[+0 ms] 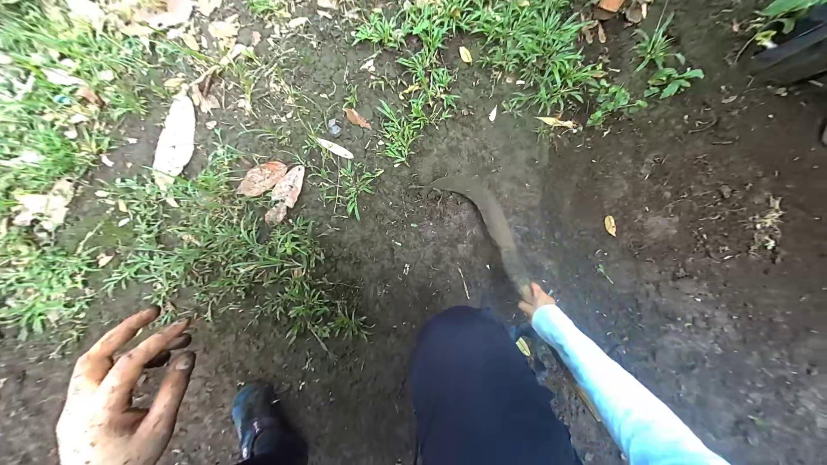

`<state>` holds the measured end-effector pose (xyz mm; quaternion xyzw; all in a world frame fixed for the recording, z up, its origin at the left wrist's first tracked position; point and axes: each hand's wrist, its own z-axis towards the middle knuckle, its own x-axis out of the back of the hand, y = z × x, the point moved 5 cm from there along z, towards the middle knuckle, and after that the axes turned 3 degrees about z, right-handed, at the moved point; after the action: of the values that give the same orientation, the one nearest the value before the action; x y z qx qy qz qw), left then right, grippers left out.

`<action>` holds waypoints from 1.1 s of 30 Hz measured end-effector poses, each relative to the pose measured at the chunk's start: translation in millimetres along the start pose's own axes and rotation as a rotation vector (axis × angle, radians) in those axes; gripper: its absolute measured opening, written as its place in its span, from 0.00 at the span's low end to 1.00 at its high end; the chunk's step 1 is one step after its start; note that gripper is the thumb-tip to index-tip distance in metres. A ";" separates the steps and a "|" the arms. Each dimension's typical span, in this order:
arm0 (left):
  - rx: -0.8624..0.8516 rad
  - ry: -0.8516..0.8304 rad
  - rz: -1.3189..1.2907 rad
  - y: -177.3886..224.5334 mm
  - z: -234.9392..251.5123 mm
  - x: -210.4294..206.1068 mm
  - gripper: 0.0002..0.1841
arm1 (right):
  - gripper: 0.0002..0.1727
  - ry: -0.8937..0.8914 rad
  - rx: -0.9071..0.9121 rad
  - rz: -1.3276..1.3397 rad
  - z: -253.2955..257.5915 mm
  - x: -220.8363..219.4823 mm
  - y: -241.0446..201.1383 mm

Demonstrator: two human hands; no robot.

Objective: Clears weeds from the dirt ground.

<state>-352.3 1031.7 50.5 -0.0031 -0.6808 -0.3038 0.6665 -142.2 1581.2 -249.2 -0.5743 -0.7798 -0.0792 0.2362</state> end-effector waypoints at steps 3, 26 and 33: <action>0.004 -0.014 -0.012 -5.1 0.4 -2.5 0.21 | 0.41 0.231 -0.033 0.561 -5.9 9.9 19.9; 0.010 0.072 0.046 1.7 -3.8 2.8 0.23 | 0.41 0.043 0.164 0.305 48.3 -38.9 -164.3; 0.081 0.088 0.007 -14.2 -32.3 16.6 0.20 | 0.28 0.221 0.209 0.672 13.5 38.5 -134.9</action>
<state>-330.7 999.9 57.4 0.0348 -0.6627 -0.2735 0.6963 -280.7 1575.3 -223.4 -0.7592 -0.5212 0.0214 0.3892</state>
